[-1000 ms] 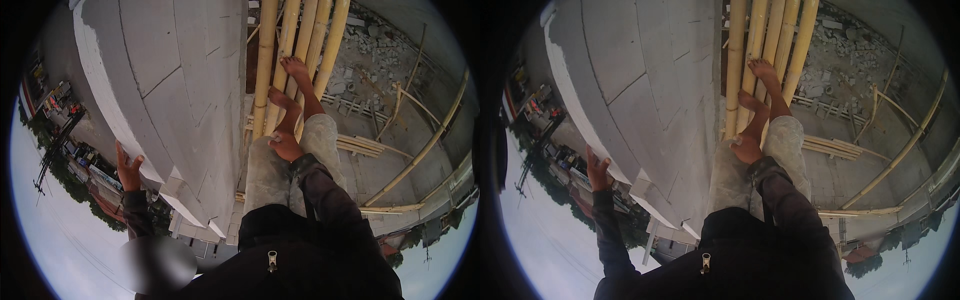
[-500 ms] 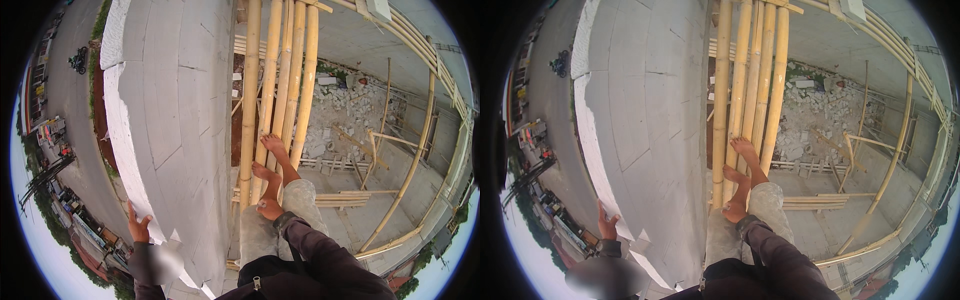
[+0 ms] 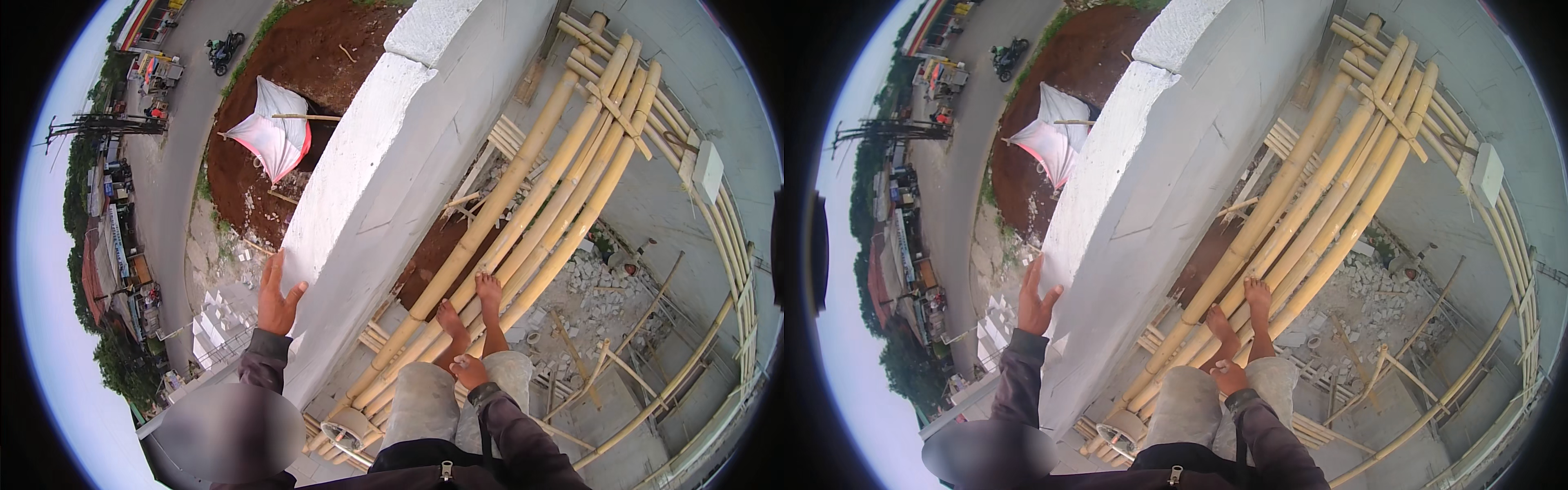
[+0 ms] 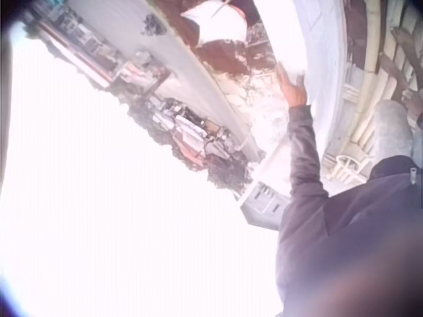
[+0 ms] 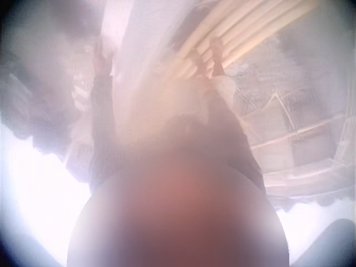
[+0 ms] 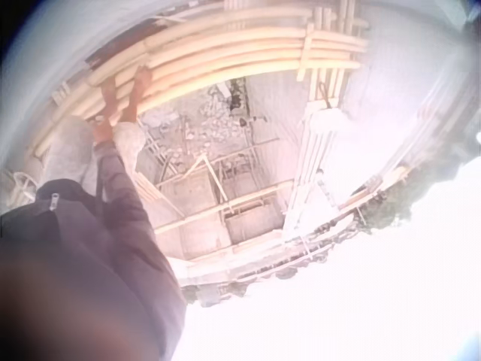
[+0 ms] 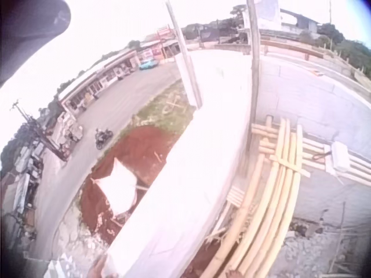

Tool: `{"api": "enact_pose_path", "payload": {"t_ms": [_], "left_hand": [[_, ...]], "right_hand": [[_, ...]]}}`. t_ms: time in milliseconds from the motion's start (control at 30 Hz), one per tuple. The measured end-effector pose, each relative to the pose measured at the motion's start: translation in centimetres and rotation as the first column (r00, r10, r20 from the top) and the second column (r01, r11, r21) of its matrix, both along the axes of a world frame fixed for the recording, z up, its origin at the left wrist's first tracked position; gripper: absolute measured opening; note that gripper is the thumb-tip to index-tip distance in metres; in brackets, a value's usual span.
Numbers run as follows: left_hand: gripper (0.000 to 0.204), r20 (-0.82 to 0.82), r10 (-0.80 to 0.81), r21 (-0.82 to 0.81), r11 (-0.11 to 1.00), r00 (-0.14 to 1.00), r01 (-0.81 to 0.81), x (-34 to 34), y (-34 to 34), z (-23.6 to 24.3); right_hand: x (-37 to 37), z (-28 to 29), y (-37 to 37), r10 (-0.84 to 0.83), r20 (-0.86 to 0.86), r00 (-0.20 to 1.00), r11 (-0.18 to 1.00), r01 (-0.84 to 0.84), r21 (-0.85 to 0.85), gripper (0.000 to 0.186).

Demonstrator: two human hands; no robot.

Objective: The person lifts white blocks from a bamboo scaffold, positions them on a partially built wall, and uses a trowel to apply mortar between the blocks. The person repeatedly adjusts the blocks to align them with the existing wall structure.

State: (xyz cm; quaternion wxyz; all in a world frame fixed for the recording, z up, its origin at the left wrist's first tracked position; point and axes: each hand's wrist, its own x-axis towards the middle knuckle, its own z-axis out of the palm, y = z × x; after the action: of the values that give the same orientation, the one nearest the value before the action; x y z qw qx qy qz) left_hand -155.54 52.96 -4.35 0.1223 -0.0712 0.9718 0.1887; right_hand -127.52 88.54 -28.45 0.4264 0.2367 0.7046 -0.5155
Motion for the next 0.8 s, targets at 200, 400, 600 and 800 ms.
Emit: {"api": "enact_pose_path", "payload": {"t_ms": [200,400,600,800], "left_hand": [[0.090,-0.020,-0.015,-0.302,0.953,1.000,0.008,1.1,3.2,-1.0],[0.040,-0.247,-0.037,-0.185,0.983,0.968,-0.009,1.5,4.7,-1.6],[0.018,-0.317,-0.013,-0.122,0.992,0.948,-0.027,3.3,5.9,-1.9],[0.026,-0.342,0.026,-0.080,0.995,0.939,-0.057,4.9,7.5,-3.1]], "right_hand": [[-1.4,0.1,1.1,0.000,0.094,0.996,0.998,0.005,-0.060,0.044],[-5.2,1.7,1.7,0.111,-0.017,0.994,0.993,-0.112,-0.040,0.042],[-18.7,8.7,-0.4,-0.008,-0.445,0.896,0.999,-0.014,-0.046,0.027],[-39.1,22.2,-6.5,0.040,-0.954,0.297,0.979,-0.203,-0.022,0.024]]}}
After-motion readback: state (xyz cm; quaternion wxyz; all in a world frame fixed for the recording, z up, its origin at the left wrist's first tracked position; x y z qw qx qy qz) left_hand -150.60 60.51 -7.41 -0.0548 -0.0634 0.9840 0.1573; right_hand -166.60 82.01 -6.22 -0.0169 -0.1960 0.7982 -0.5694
